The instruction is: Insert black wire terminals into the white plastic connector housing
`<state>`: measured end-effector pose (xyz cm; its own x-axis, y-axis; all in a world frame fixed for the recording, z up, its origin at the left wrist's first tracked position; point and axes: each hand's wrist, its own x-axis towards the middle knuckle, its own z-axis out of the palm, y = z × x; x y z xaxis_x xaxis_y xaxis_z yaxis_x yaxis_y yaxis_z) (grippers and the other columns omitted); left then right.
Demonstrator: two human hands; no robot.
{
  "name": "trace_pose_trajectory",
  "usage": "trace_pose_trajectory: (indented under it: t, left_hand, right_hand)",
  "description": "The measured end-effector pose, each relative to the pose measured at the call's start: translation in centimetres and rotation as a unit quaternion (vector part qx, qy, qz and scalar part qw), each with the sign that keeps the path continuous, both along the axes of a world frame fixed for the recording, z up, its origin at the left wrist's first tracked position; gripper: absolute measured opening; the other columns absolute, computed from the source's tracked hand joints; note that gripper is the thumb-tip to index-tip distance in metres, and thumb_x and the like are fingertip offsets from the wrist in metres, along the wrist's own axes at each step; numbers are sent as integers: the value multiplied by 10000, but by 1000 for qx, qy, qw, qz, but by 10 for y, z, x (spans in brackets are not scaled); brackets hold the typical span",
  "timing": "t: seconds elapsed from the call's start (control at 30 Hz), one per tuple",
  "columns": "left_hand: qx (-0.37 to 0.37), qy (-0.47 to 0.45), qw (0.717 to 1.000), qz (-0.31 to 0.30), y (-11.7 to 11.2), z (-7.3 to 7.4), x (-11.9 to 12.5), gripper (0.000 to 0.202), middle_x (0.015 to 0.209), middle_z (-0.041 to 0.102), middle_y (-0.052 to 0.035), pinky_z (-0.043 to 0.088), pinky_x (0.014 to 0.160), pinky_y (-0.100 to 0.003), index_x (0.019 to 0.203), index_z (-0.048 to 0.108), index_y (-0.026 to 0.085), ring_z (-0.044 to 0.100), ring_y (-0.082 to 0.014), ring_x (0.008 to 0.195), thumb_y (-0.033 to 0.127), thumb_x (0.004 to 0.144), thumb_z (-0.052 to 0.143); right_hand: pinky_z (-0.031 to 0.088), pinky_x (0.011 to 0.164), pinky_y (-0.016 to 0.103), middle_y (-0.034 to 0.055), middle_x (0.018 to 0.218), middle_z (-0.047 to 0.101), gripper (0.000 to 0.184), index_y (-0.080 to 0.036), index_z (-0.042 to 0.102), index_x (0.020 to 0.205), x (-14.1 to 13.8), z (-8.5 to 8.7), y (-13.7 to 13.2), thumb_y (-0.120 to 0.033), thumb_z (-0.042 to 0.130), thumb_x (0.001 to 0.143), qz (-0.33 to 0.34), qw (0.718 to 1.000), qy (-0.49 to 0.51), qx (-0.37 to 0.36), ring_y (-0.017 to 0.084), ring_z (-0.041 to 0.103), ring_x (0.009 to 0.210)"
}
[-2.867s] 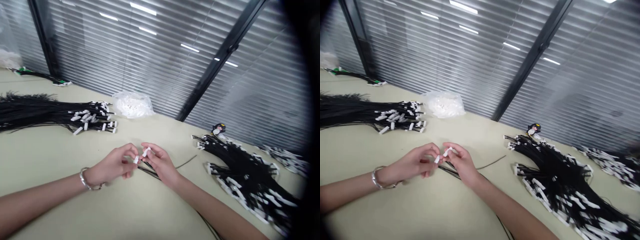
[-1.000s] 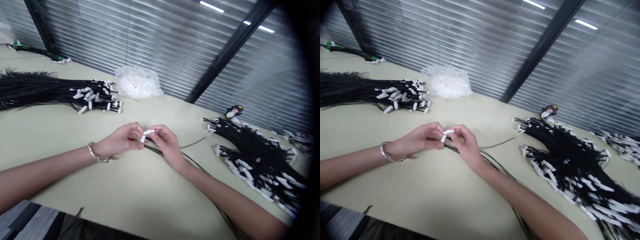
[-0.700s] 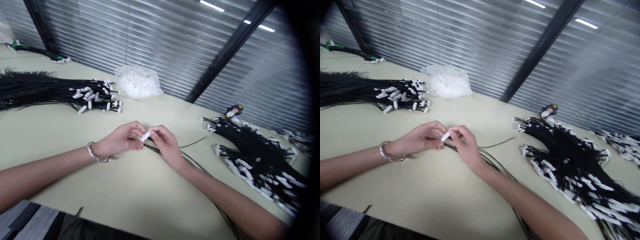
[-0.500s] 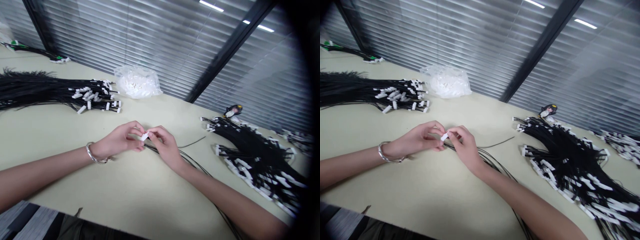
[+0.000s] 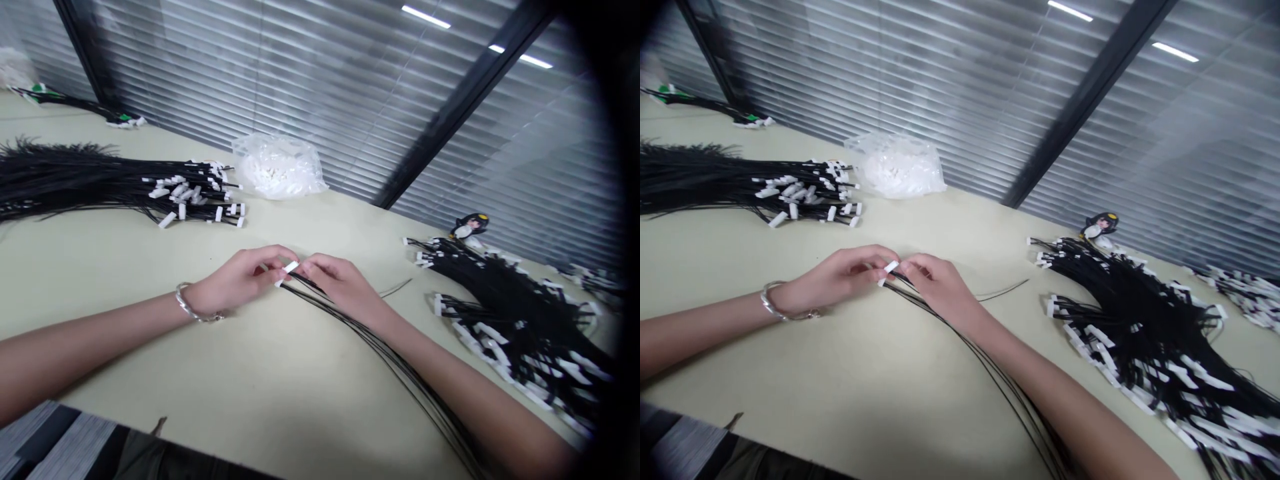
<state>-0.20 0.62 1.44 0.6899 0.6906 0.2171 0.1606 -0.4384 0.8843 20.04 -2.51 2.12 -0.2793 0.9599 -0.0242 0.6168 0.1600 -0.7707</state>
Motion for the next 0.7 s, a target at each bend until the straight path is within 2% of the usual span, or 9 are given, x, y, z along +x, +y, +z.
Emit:
trace_pose_trajectory:
  t: [0.17,0.3,0.47,0.7]
  left_hand:
    - [-74,-72,995,11,4,-1,-3,122,846,579,-39,440,757,-259,966,509,175,571,-160,882,223,854,504]
    - [-158,-117,980,-14,3,-1,-3,157,871,560,-43,499,751,-302,986,469,185,580,-191,930,246,851,519]
    - [-151,-135,978,-45,1,0,-2,106,873,544,-33,497,803,-335,963,451,172,583,-154,878,203,871,495]
    - [-156,-161,972,-64,0,1,0,81,865,565,-22,489,806,-348,944,422,182,589,-148,866,190,882,473]
  right_hand:
    - [318,556,84,-1,772,540,350,-161,589,925,9,20,-3,-454,427,823,40,998,-39,-27,-19,444,622]
    - [329,595,90,-8,803,546,264,-165,584,887,6,21,-8,-386,462,810,26,995,-82,58,-19,458,667]
    - [295,579,100,-15,724,530,308,-131,561,778,1,24,-13,-401,424,837,31,994,-97,50,-21,414,628]
    - [298,586,92,-8,745,551,293,-119,577,796,-1,38,-19,-366,425,837,35,996,-78,19,-22,419,637]
